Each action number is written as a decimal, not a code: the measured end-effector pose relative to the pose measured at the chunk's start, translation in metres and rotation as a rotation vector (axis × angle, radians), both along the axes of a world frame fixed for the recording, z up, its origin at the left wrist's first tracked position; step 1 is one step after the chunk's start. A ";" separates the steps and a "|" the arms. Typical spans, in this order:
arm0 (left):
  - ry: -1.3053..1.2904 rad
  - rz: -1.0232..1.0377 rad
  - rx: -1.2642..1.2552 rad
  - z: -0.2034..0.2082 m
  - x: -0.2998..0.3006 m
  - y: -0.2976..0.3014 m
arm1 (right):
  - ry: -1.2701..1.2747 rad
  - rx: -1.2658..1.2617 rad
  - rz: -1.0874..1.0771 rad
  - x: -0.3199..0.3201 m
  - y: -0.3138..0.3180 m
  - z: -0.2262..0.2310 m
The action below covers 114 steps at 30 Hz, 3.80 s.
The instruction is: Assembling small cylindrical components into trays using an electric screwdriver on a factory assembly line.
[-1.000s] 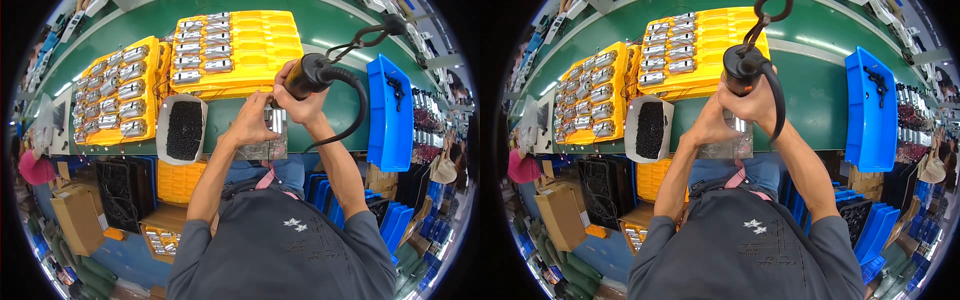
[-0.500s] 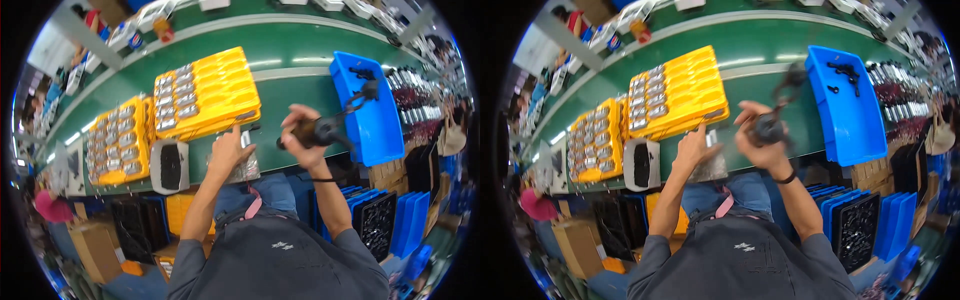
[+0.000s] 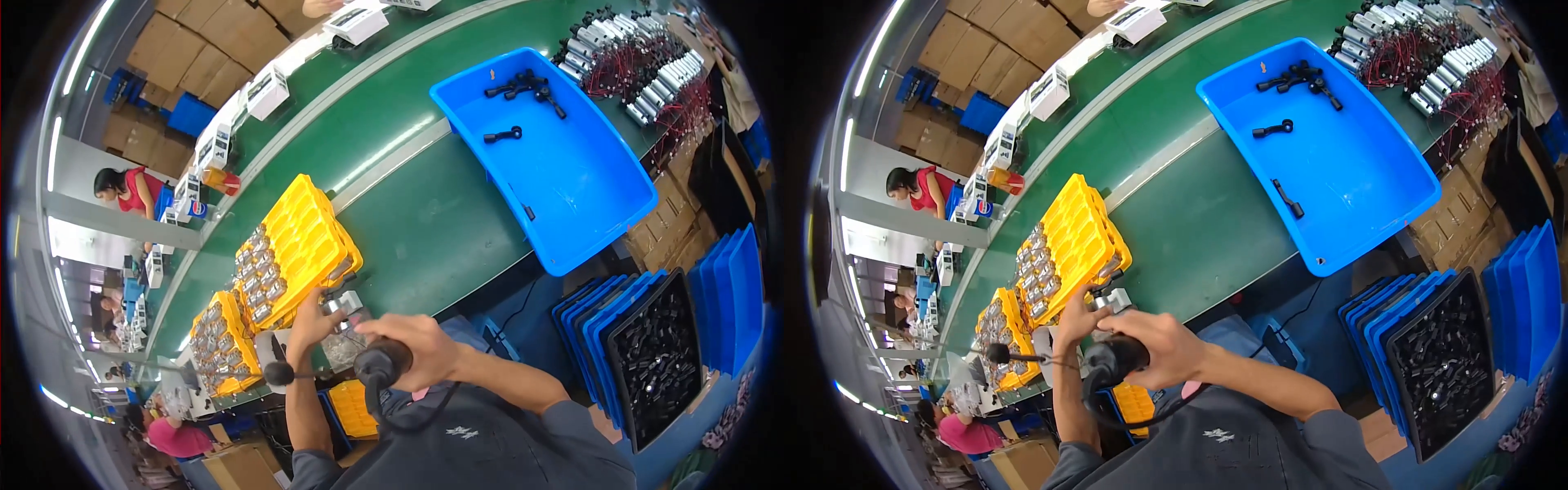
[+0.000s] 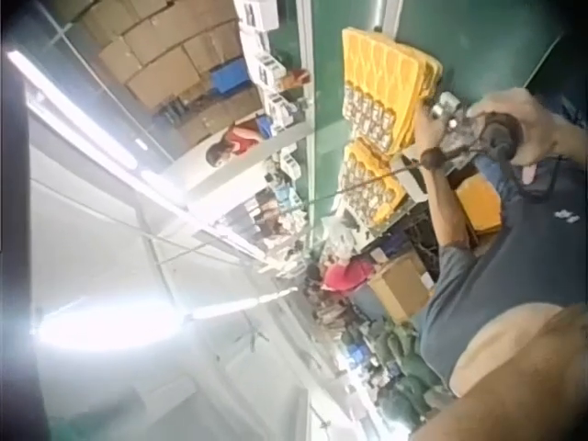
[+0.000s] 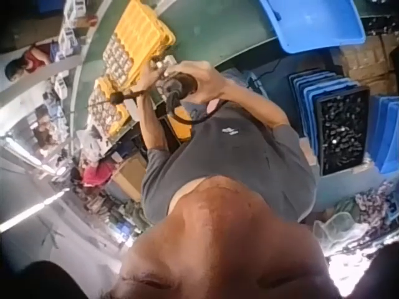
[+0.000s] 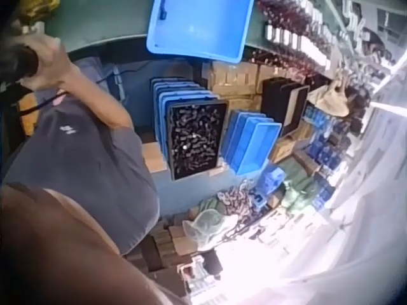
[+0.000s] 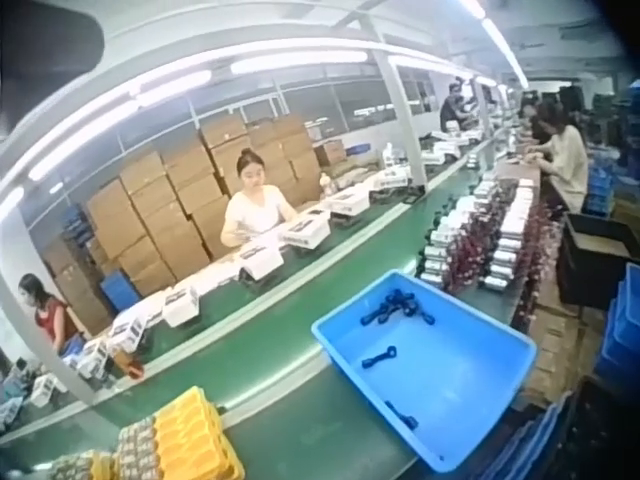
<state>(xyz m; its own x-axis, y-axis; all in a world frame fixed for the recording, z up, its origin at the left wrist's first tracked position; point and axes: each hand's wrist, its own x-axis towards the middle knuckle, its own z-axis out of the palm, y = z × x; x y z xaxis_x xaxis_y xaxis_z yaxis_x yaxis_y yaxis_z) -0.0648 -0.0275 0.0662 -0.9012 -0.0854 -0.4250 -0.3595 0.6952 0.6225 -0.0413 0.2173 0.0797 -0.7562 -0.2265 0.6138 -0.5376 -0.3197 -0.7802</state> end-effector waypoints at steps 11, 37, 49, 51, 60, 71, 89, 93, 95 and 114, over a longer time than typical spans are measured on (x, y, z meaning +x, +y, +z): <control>0.158 -0.005 -0.045 -0.035 -0.189 0.146 | -0.080 0.144 0.102 0.012 0.018 0.018; 0.650 0.339 -0.961 -0.014 -0.124 -0.188 | -0.309 0.227 0.083 -0.022 -0.031 0.005; 0.062 -0.015 -0.661 -0.012 -0.189 -0.230 | -0.400 0.283 0.159 -0.040 -0.063 0.006; 0.081 -0.061 -0.567 -0.013 -0.198 -0.245 | -0.397 0.384 0.129 -0.046 -0.064 0.012; 0.518 0.247 0.814 -0.001 -0.151 -0.334 | -0.038 0.710 0.258 -0.086 -0.057 0.038; 0.535 0.288 1.596 0.067 -0.016 -0.154 | 0.056 0.949 -0.699 -0.233 0.127 -0.006; 0.818 -0.265 0.255 0.055 0.110 -0.003 | 0.063 0.690 -0.634 -0.101 0.182 0.039; 0.340 -0.309 1.453 0.008 0.099 0.002 | 0.143 0.449 -0.439 -0.012 0.167 0.054; 0.155 0.099 1.360 0.013 0.099 0.023 | -0.143 0.036 -0.165 0.012 0.137 0.044; 0.450 0.179 0.366 -0.017 0.117 0.032 | -0.599 0.181 0.526 0.006 -0.040 -0.041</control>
